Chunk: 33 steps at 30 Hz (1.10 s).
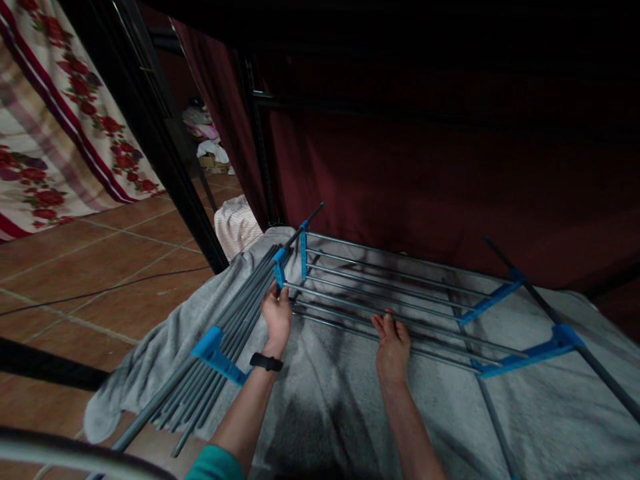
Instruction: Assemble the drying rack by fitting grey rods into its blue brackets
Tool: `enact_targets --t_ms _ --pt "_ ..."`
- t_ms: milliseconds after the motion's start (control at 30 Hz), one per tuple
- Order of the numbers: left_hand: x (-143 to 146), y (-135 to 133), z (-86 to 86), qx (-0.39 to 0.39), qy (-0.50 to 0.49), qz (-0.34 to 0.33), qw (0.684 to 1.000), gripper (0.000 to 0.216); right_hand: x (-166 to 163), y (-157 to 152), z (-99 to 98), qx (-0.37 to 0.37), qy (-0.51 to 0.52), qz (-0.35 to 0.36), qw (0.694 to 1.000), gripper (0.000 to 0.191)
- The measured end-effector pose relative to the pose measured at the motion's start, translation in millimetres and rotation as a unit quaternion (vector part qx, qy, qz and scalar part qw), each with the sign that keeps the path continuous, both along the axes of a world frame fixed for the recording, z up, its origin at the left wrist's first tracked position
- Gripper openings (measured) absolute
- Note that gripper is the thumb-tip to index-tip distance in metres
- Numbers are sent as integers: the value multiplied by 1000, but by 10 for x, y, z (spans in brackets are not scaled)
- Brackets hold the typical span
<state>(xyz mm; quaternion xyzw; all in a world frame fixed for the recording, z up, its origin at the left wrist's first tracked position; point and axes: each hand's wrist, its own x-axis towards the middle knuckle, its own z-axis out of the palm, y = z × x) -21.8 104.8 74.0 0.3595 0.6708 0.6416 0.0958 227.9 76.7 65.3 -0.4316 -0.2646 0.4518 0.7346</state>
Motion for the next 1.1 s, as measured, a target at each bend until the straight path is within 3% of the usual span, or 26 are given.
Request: enact_targets --t_ms 267,433,500,600,767,833,900,1100 --pt "31 -13 25 10 -13 1 1000 19 -2 -15 55 -9 25 31 999 35" --pt "31 -60 62 42 -54 -39 997 29 266 -194 41 -27 2 90 996 38" --pt "5 -77 77 56 -59 -41 996 31 504 -297 3 -31 -27 39 998 38" --pt "-48 -45 94 49 -34 -49 997 38 995 -419 -66 -29 -82 -112 990 35" --pt "-24 35 124 42 -34 -41 998 33 1938 -440 -113 -19 -172 -350 921 40" --pt "20 28 147 56 -43 -33 997 31 2221 -370 -103 -46 -205 -365 907 51" --pt "59 10 175 60 -43 -17 997 29 2396 -271 -94 -57 -223 -339 912 62" --pt "117 -30 244 51 -14 -13 999 27 2428 -68 -120 -31 -231 -256 938 70"
